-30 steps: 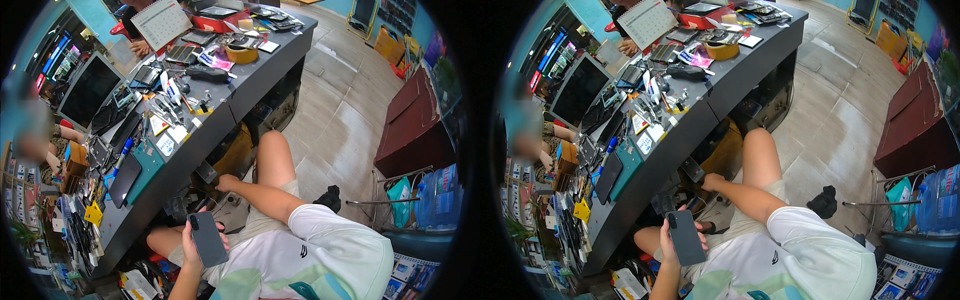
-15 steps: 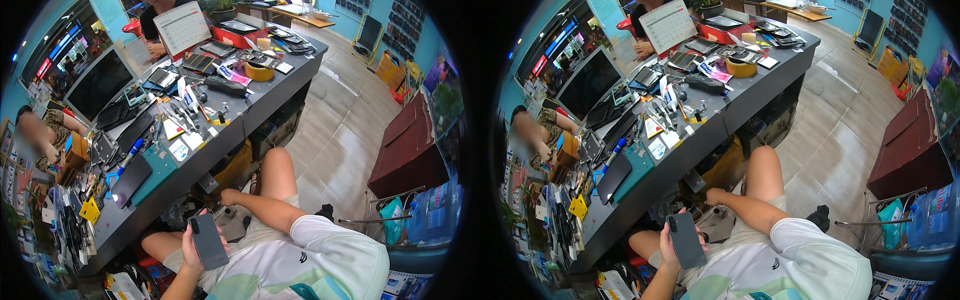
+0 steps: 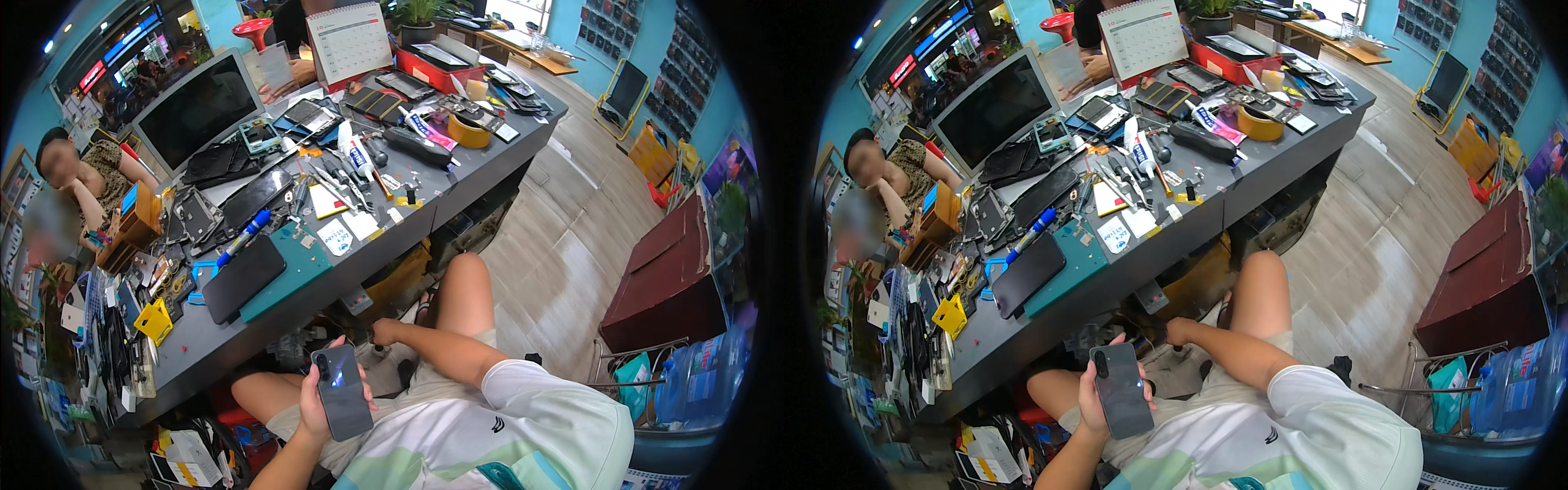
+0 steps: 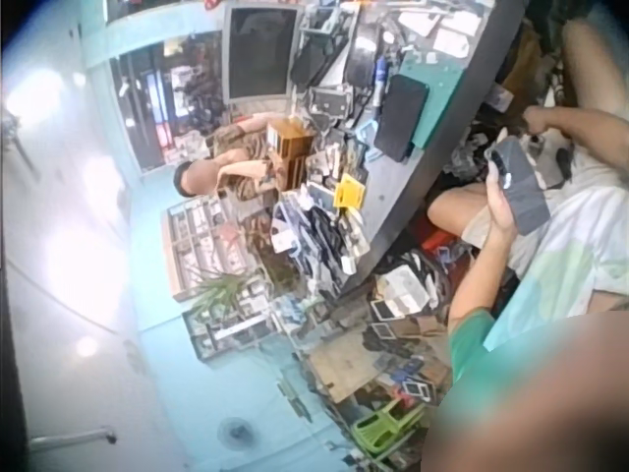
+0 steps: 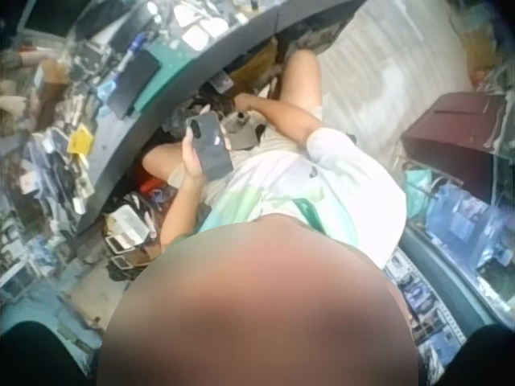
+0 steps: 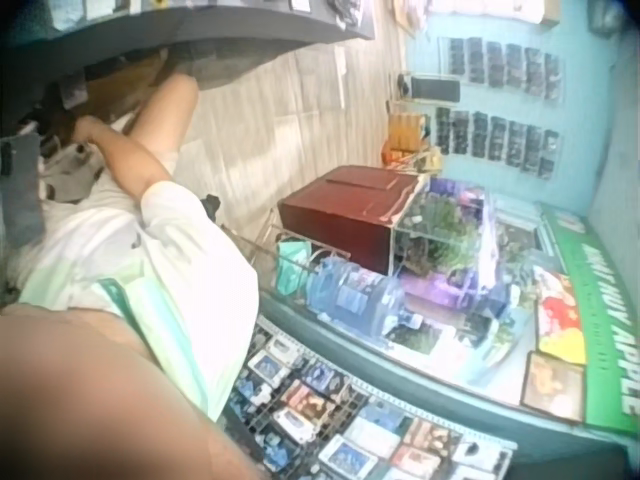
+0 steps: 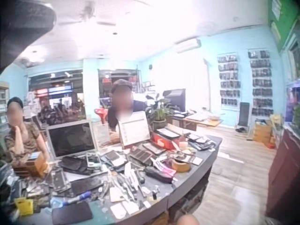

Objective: The person sits on the floor and uses a small tool to pry and adjust components on a disassembled mobile phone. They repeatedly lift and press the screen assembly, then briefly handle a white smartphone to view a QR code before returning to the phone repair.

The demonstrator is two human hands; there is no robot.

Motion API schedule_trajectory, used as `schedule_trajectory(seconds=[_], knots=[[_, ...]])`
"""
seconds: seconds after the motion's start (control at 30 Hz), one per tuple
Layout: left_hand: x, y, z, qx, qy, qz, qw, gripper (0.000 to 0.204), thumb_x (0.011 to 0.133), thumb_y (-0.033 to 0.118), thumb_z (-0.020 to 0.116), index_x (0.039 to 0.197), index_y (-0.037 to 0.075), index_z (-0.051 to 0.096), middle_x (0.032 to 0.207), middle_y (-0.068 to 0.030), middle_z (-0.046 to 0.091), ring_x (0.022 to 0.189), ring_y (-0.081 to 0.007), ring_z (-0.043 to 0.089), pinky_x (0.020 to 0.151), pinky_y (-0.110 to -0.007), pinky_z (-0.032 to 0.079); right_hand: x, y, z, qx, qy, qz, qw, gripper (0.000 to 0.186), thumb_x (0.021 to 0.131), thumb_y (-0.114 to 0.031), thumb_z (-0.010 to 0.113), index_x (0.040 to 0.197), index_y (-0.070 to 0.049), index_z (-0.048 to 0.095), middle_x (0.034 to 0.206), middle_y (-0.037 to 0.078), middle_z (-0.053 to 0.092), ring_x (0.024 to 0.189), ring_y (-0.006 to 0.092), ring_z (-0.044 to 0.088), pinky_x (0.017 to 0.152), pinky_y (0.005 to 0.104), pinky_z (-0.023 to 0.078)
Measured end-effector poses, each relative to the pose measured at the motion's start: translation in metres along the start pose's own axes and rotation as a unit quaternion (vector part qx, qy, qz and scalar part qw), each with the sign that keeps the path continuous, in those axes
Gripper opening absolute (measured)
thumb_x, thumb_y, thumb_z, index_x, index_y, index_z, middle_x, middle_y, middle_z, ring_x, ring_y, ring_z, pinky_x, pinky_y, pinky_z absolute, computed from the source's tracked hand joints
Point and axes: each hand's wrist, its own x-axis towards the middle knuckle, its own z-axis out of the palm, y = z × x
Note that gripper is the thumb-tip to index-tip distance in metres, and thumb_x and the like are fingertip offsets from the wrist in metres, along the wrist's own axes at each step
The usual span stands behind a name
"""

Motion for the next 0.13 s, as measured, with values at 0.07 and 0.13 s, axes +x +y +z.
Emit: schedule_trajectory(seconds=[0.07, 0.13], knots=[[-0.0021, 0.0025, -0.0025, 0.010, -0.007, 0.002, 1.000, 0.083, 0.121, 0.068, 0.038, 0.188, 0.021, 0.020, 0.132, -0.0234, 0.064, 0.100, -0.0392, 0.078, 0.084, -0.062, 0.071, -0.0039, -0.0065, -0.0035, 0.001, -0.002, -0.008, 1.000, 0.050, 0.098, -0.042, 0.074, 0.113, 0.003, 0.089, 0.123, 0.031, 0.083, 0.121, 0.0474, 0.080, 0.107, 0.0556, 0.063], [-0.0022, 0.0025, -0.0042, 0.029, 0.009, 0.008, 1.000, 0.083, 0.121, 0.068, 0.036, 0.188, 0.021, 0.021, 0.129, -0.0250, 0.065, 0.099, -0.0406, 0.077, 0.079, -0.064, 0.071, -0.0071, -0.0121, -0.0068, -0.003, -0.008, -0.012, 1.000, 0.049, 0.097, -0.041, 0.074, 0.113, 0.003, 0.089, 0.123, 0.032, 0.083, 0.121, 0.0472, 0.080, 0.107, 0.0555, 0.063]])
